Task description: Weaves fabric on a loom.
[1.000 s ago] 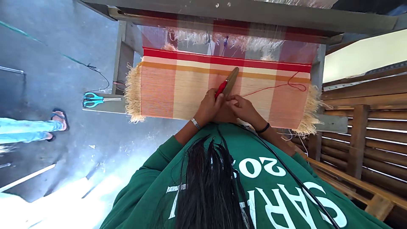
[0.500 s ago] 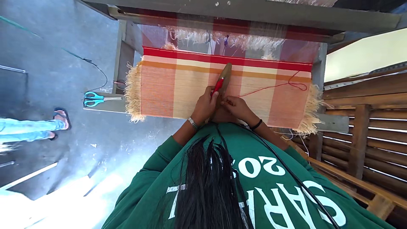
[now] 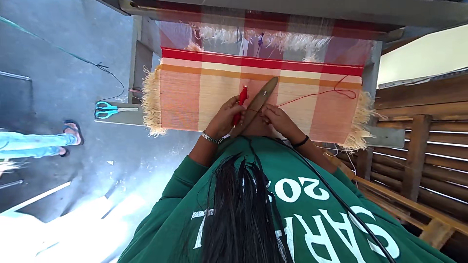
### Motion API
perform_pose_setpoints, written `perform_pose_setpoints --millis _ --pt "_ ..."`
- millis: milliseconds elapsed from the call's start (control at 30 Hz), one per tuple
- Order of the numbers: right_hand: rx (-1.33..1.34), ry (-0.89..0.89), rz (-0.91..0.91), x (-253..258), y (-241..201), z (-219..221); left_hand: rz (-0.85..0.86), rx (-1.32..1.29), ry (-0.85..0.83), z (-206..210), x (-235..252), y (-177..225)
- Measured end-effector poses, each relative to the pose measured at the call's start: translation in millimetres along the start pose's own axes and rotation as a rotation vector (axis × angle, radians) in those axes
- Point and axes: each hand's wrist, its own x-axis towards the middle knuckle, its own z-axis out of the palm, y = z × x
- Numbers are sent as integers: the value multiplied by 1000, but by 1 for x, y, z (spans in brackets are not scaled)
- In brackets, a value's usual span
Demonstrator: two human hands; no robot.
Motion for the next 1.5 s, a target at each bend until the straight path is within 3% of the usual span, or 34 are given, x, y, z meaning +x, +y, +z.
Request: perform_pose_setpoints --millis 133,267,467,667,867,1000,1200,1333,1500 --pt "113 -6 12 -12 -16 -13 -1 -69 -45 -11 -1 2" --pt "80 36 -14 -21 -28 -39 11 -182 30 -23 0 1" --pt "30 126 -120 -53 -51 -92 -22 -107 42 -17 1 -3" --pt "212 193 -359 -92 -74 -136 48 215 -64 8 3 -11" --pt "221 277 -558 -132 -86 -176 359 838 -4 18 8 -28" --pt "199 292 -614 -153 -87 -185 528 911 55 21 3 -24" --pt "236 270 -610 -154 -87 -180 523 1069 36 19 7 -32" --pt "238 279 -599 -148 -90 -173 616 1221 12 19 16 -41" --pt "287 274 -660 -141 -95 -169 556 1487 -9 27 27 -43"
